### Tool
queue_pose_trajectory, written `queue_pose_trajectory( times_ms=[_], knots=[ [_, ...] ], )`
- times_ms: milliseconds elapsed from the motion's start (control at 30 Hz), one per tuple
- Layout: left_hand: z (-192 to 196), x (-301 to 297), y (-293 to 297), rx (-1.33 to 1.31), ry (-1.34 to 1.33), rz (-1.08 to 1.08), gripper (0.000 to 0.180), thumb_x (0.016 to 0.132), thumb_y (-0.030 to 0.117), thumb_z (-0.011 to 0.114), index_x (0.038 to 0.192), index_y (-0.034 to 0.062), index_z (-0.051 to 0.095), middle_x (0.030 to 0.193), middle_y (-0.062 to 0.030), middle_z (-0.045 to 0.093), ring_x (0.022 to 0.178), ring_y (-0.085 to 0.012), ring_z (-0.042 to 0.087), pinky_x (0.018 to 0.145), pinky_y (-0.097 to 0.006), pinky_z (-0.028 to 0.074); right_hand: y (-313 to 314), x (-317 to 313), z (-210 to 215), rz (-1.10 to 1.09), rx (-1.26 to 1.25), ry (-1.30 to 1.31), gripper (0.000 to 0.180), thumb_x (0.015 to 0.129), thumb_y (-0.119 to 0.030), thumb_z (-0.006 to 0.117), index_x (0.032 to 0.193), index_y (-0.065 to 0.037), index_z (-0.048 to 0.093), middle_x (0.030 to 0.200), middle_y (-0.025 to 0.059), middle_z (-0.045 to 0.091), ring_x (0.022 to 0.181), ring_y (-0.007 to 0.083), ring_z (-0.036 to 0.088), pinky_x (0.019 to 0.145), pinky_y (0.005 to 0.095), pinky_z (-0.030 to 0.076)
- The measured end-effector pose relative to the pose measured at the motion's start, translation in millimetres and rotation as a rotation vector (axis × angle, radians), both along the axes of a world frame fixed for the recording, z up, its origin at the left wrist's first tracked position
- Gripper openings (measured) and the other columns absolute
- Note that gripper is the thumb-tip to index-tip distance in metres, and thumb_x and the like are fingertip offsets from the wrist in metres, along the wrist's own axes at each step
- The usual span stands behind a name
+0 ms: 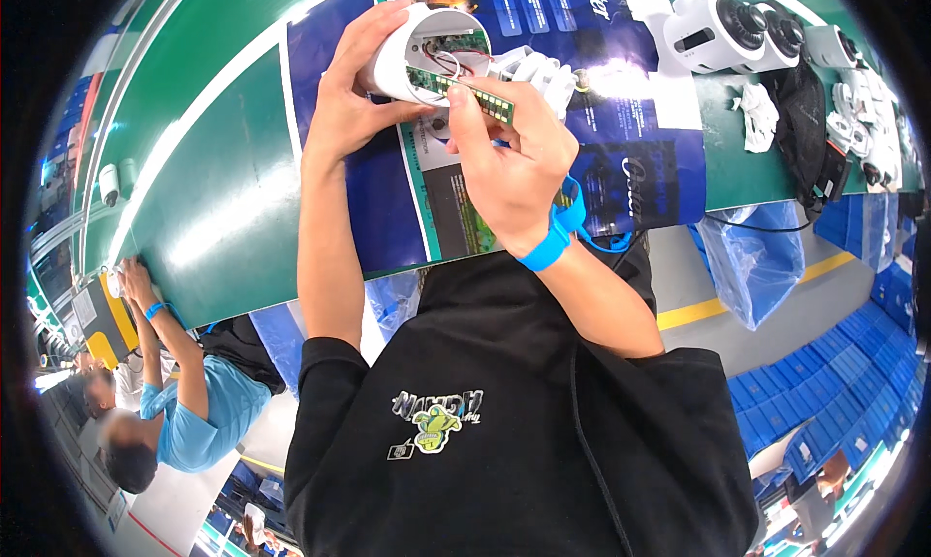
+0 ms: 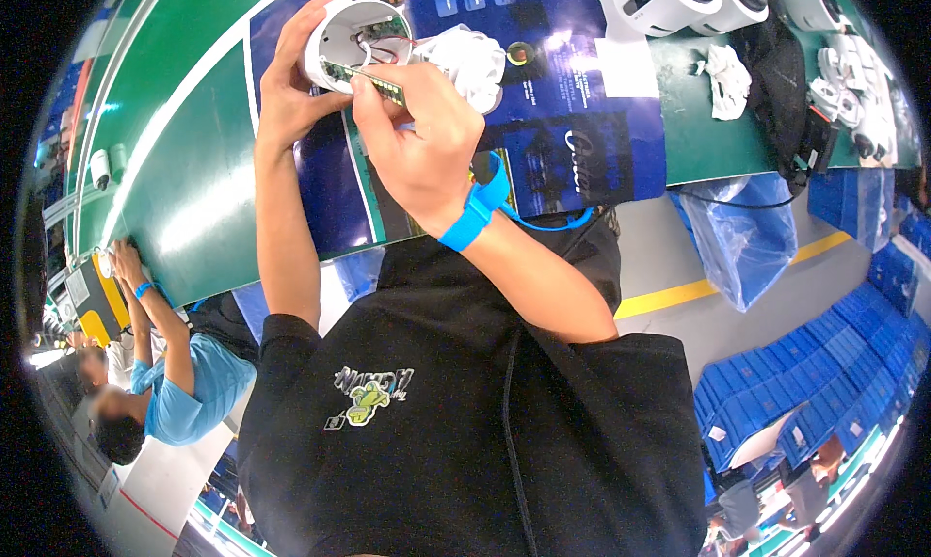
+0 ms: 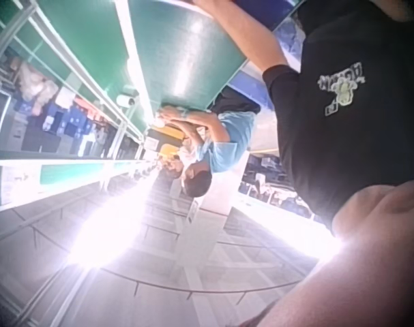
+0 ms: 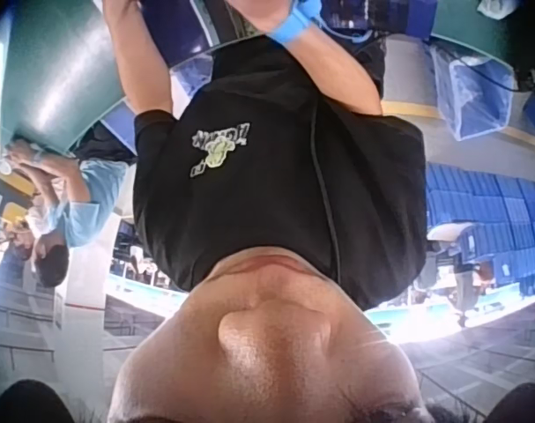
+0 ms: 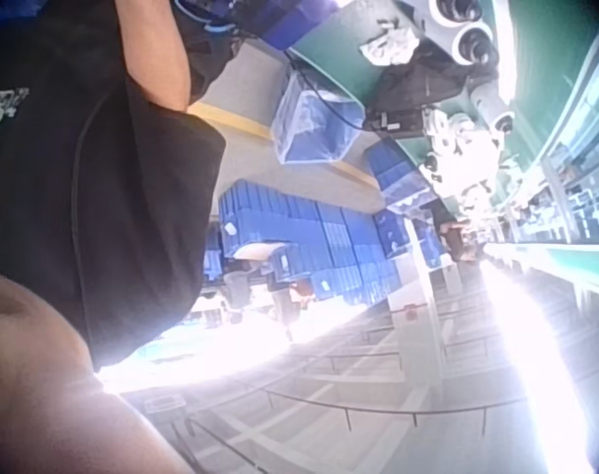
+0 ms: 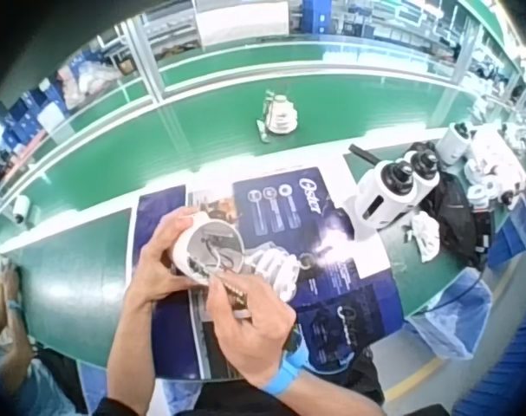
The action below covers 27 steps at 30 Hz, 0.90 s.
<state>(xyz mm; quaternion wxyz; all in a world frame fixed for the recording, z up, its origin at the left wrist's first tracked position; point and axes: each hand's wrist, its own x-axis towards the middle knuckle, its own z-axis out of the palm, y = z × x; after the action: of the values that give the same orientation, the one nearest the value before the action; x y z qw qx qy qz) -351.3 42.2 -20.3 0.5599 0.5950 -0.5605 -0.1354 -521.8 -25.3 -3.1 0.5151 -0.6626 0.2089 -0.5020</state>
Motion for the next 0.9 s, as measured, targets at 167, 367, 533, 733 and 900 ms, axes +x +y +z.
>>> queue_pose_trajectory(
  times_ms=[167, 367, 533, 733, 900],
  knots=[
    [-0.5, -1.0, 0.9, 0.017, 0.03, 0.02, 0.087, 0.051, 0.004, 0.088, 0.131, 0.0106, 0.054, 0.139, -0.0092, 0.045, 0.127, -0.0247, 0.045, 0.104, -0.036, 0.042, -5.4, -5.0, 17.4, 0.026, 0.051, 0.079, 0.011, 0.084, -0.003, 0.069, 0.092, 0.004, 0.066, 0.075, 0.0072, 0.065, 0.054, 0.0083, 0.062, 0.046, 0.0198, 0.045],
    [-0.1, -2.0, 0.3, 0.015, 0.016, 0.037, 0.089, 0.05, 0.003, 0.088, 0.131, 0.011, 0.054, 0.14, -0.009, 0.044, 0.127, -0.0248, 0.045, 0.103, -0.037, 0.044, -15.9, -9.0, 39.1, 0.06, -0.037, 0.198, 0.013, 0.081, -0.006, 0.07, 0.09, 0.003, 0.069, 0.066, 0.007, 0.066, 0.052, 0.008, 0.061, 0.046, 0.0206, 0.045],
    [-1.8, -3.1, -0.9, 0.024, -0.01, 0.058, 0.087, 0.051, 0.002, 0.087, 0.131, 0.011, 0.054, 0.14, -0.0097, 0.043, 0.127, -0.0253, 0.045, 0.102, -0.037, 0.044, -12.3, -4.6, 40.3, 0.08, 0.191, 0.185, 0.009, 0.079, -0.008, 0.068, 0.08, 0.001, 0.068, 0.073, 0.0156, 0.066, 0.059, 0.0263, 0.065, 0.054, 0.0326, 0.05],
    [-3.4, -2.1, -0.2, 0.021, -0.007, 0.059, 0.087, 0.052, -0.002, 0.084, 0.132, 0.0109, 0.053, 0.14, -0.0105, 0.043, 0.129, -0.0261, 0.044, 0.103, -0.037, 0.042, -15.9, 11.6, 25.7, 0.145, -0.198, 0.364, 0.015, 0.083, -0.008, 0.066, 0.094, 0.002, 0.066, 0.076, 0.0145, 0.064, 0.068, 0.0287, 0.064, 0.06, 0.0346, 0.049],
    [-4.7, -1.2, 4.0, 0.048, -0.056, 0.058, 0.087, 0.051, 0.001, 0.085, 0.132, 0.011, 0.053, 0.14, -0.0105, 0.044, 0.128, -0.0268, 0.044, 0.106, -0.038, 0.038, -64.1, -5.0, 45.6, 0.846, 0.052, 0.547, 0.031, 0.099, -0.024, 0.047, 0.108, 0.002, 0.06, 0.07, 0.0068, 0.061, 0.056, 0.0126, 0.056, 0.052, 0.0273, 0.045]
  ],
)
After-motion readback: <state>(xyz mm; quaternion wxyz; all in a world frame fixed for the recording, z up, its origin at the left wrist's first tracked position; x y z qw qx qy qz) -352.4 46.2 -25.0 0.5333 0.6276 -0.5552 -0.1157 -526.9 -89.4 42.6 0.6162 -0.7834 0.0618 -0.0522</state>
